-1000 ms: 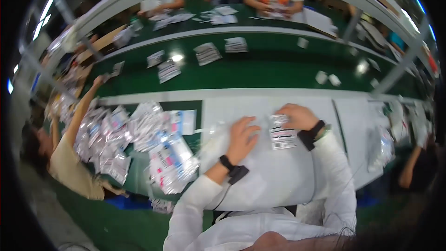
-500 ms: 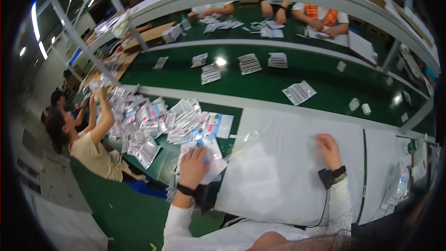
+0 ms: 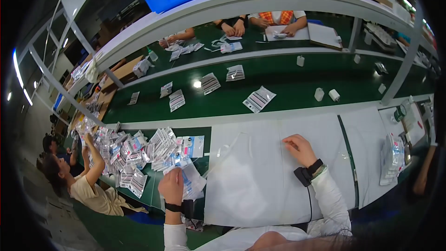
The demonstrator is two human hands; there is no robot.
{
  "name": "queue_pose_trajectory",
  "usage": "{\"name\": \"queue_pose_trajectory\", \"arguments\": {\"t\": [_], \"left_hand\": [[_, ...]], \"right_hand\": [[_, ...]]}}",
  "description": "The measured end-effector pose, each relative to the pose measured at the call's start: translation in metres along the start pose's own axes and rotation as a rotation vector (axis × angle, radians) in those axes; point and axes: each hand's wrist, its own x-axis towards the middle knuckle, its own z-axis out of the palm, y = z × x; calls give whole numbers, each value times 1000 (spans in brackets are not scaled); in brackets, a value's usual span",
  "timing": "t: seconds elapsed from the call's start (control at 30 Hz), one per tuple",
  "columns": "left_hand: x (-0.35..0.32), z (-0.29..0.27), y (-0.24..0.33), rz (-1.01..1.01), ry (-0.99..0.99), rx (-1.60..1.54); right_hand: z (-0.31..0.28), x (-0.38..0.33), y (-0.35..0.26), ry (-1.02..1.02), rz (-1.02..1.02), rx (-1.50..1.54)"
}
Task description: The person packages chargers by hand, picking up a charger and a plastic bag, sliding the charger into the bag, and pressing the adhesive strip to seal it.
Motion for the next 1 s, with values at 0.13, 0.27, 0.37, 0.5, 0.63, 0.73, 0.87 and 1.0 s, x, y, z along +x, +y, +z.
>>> {"name": "queue_pose_trajectory", "arguments": {"t": [0.13,0.27,0.37,0.5,0.63,0.73,0.87,1.0], "left_hand": [[43,-7,53,-204,21,-439],[73,42,135,-108,-391,-827],[66,91,183,32,-559,-863],[71,92,222,2,-644,-924],[69,96,234,519,-249,-698],[56,96,249,604,-444,-718],[57,103,256,627,-634,-629],[69,101,255,794,-545,-549]], "right_hand": [[-2,0,-7,-48,-47,-78],[4,-7,-5,-205,25,408],[12,-9,-16,-249,146,726],[-1,-8,-8,-65,211,59],[-6,-8,-3,-18,151,-181],[-7,-6,-5,-17,159,-215],[-8,-4,-1,-50,128,-264],[-7,-9,-18,-20,61,-406]]}}
